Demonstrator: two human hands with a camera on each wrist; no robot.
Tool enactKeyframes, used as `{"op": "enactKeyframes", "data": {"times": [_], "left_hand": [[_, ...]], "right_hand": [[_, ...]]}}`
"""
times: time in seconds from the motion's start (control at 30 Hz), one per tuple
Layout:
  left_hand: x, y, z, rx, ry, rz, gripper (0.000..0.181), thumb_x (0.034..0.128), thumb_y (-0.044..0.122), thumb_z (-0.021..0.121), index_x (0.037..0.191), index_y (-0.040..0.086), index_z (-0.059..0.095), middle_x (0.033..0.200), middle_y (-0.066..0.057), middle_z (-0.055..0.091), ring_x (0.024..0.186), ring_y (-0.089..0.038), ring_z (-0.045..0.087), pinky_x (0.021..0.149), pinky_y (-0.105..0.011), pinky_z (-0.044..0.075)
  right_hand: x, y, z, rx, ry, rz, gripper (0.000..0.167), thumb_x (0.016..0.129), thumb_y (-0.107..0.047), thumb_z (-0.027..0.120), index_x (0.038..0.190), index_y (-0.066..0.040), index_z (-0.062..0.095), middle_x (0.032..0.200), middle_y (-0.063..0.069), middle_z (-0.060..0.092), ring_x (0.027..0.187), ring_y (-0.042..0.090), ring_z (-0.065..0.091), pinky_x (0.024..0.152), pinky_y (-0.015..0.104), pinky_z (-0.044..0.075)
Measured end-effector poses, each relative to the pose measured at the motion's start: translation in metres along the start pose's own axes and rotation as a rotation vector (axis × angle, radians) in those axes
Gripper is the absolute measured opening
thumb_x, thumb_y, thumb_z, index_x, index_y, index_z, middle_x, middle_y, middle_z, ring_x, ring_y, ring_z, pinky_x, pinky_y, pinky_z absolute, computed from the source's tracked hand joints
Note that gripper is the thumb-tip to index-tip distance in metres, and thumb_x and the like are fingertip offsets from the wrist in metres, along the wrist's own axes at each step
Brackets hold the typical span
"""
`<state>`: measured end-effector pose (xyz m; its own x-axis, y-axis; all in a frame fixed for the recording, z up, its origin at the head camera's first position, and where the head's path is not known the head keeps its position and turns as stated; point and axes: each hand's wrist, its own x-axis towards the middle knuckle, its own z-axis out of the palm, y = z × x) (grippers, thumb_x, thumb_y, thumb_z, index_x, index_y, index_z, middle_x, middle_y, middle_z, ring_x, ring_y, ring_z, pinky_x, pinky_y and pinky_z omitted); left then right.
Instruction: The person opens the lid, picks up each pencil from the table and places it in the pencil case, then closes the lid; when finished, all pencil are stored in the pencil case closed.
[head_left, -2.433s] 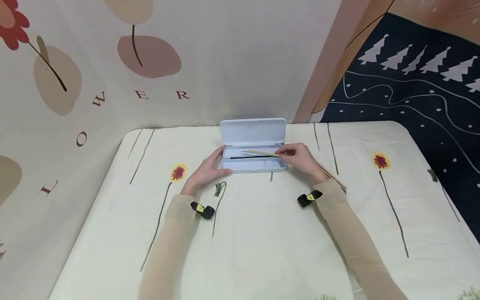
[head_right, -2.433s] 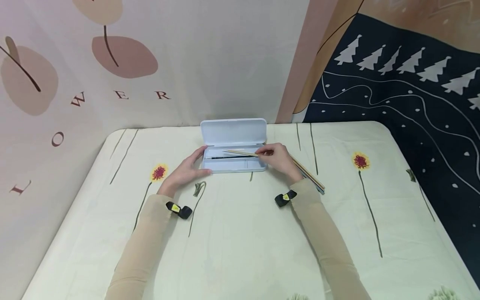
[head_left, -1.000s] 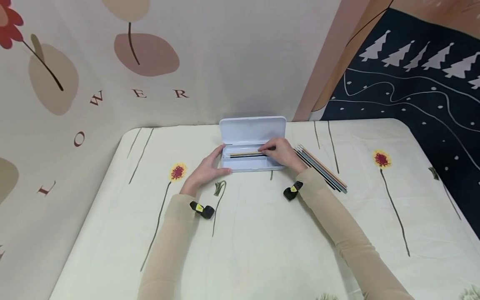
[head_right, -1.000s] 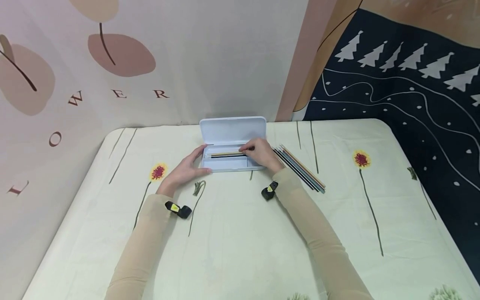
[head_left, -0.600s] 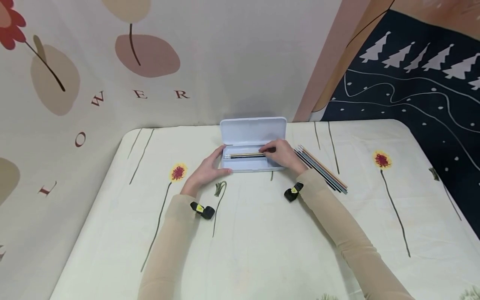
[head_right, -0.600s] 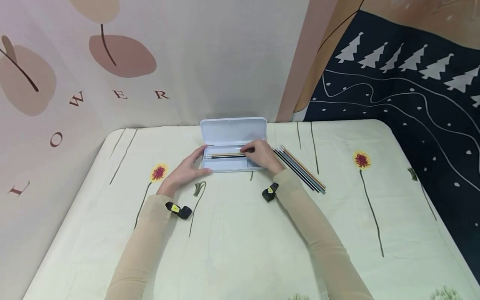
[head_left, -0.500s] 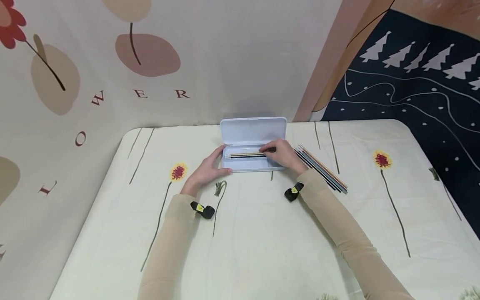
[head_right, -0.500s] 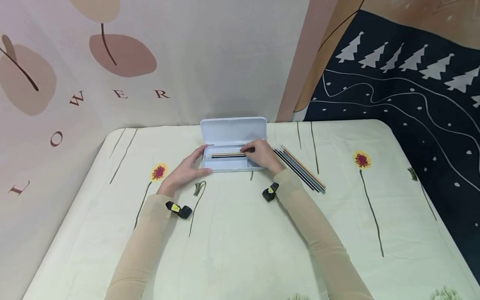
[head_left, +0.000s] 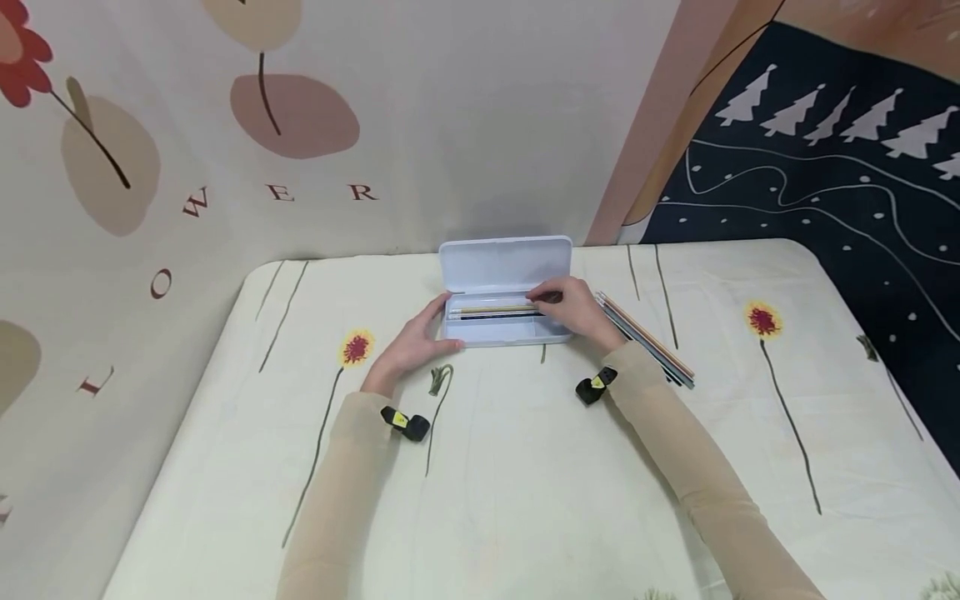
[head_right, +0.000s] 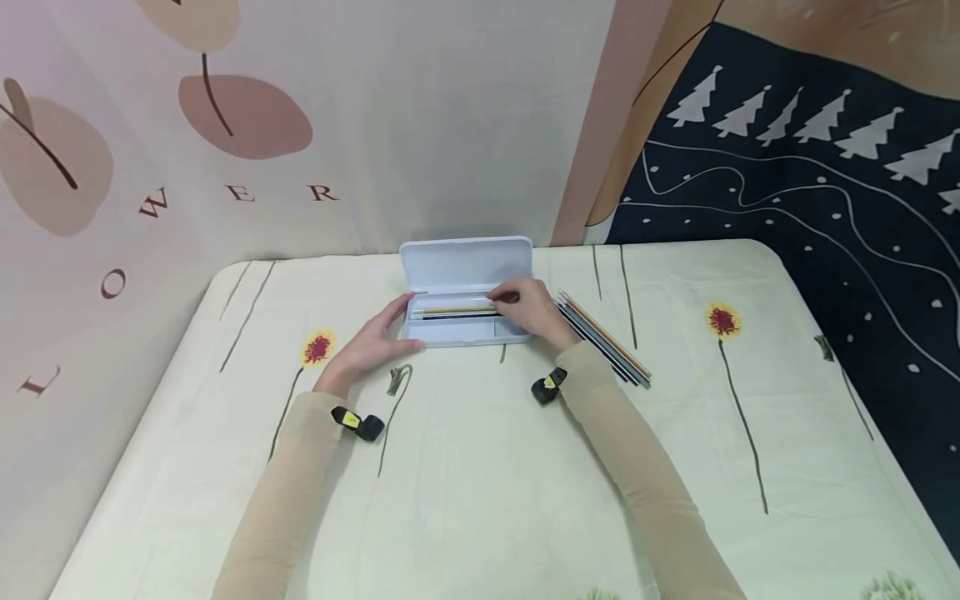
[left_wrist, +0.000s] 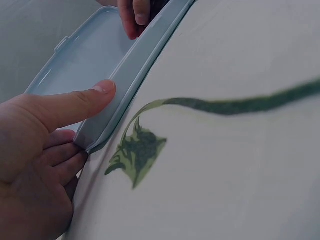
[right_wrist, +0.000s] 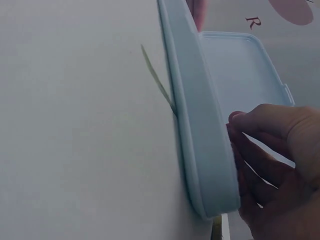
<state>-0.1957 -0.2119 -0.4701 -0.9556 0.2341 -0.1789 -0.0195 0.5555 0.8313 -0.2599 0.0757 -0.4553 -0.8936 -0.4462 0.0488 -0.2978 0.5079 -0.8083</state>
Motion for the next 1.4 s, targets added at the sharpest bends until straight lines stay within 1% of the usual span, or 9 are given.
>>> {"op": "enactKeyframes", "data": {"times": [0.2,0.43,0.53,0.67,0.77,0.9,1.17,1.27,1.4], "left_hand": [[0.000,-0.001,0.001,0.005,-0.002,0.011,0.092,0.0827,0.023,0.076,0.155,0.018,0.020,0.158,-0.009,0.021,0.145,-0.030,0.012,0.116,-0.051,0.009],[0.000,0.000,0.001,0.016,-0.010,0.007,0.092,0.0832,0.024,0.076,0.156,0.019,0.019,0.159,-0.008,0.020,0.145,-0.029,0.013,0.116,-0.050,0.009],[0.000,0.000,0.001,0.021,-0.008,0.010,0.092,0.0832,0.024,0.076,0.156,0.018,0.019,0.158,-0.009,0.020,0.145,-0.029,0.013,0.116,-0.050,0.009],[0.000,-0.001,0.001,0.027,-0.006,0.019,0.093,0.0828,0.023,0.076,0.156,0.016,0.019,0.158,-0.011,0.021,0.144,-0.031,0.013,0.115,-0.052,0.009],[-0.001,0.000,0.001,0.024,-0.006,0.019,0.093,0.0823,0.023,0.076,0.155,0.016,0.019,0.158,-0.011,0.021,0.144,-0.031,0.013,0.115,-0.052,0.009],[-0.002,0.001,0.001,0.017,-0.004,0.013,0.093,0.0823,0.024,0.076,0.155,0.016,0.019,0.158,-0.011,0.021,0.144,-0.031,0.014,0.115,-0.052,0.010],[0.000,-0.001,0.001,-0.006,-0.005,0.035,0.091,0.0822,0.023,0.076,0.155,0.015,0.020,0.157,-0.010,0.023,0.144,-0.029,0.016,0.115,-0.050,0.011],[0.001,-0.001,0.000,-0.016,-0.005,0.037,0.090,0.0827,0.022,0.075,0.154,0.013,0.021,0.157,-0.012,0.024,0.144,-0.029,0.016,0.116,-0.050,0.011],[0.001,0.000,-0.001,-0.017,-0.005,0.025,0.089,0.0836,0.023,0.074,0.154,0.014,0.021,0.157,-0.012,0.023,0.144,-0.030,0.015,0.116,-0.049,0.011]], "right_hand": [[-0.015,0.005,-0.014,0.081,0.051,-0.016,0.018,0.089,0.000,0.065,0.105,0.003,0.072,0.106,0.017,0.069,0.089,0.025,0.063,0.078,0.030,0.050],[-0.032,0.015,-0.033,0.146,0.110,0.043,0.019,0.090,-0.003,0.065,0.107,0.002,0.072,0.109,0.016,0.068,0.094,0.024,0.062,0.081,0.029,0.049],[-0.036,0.018,-0.041,0.122,0.104,0.052,0.020,0.091,-0.006,0.065,0.109,0.002,0.071,0.109,0.016,0.068,0.095,0.025,0.062,0.082,0.032,0.049],[-0.044,0.023,-0.051,0.085,0.098,0.073,0.021,0.091,-0.009,0.065,0.109,0.001,0.071,0.108,0.015,0.069,0.094,0.023,0.062,0.079,0.028,0.049],[-0.050,0.028,-0.058,0.078,0.102,0.097,0.020,0.091,-0.010,0.066,0.108,0.000,0.072,0.107,0.014,0.069,0.093,0.022,0.062,0.079,0.026,0.048],[-0.059,0.035,-0.066,0.087,0.126,0.128,0.020,0.092,-0.009,0.065,0.109,0.000,0.071,0.110,0.015,0.068,0.096,0.024,0.061,0.083,0.030,0.047],[-0.076,0.037,-0.080,0.080,0.129,0.271,0.025,0.093,-0.019,0.065,0.113,-0.006,0.071,0.114,0.010,0.065,0.100,0.024,0.055,0.086,0.037,0.042],[-0.083,0.039,-0.088,0.058,0.122,0.263,0.025,0.093,-0.017,0.064,0.114,-0.004,0.069,0.114,0.013,0.065,0.099,0.026,0.054,0.084,0.038,0.042],[-0.090,0.043,-0.099,-0.001,0.110,0.215,0.025,0.094,-0.013,0.063,0.114,0.001,0.068,0.112,0.018,0.065,0.096,0.027,0.056,0.080,0.033,0.044]]}}
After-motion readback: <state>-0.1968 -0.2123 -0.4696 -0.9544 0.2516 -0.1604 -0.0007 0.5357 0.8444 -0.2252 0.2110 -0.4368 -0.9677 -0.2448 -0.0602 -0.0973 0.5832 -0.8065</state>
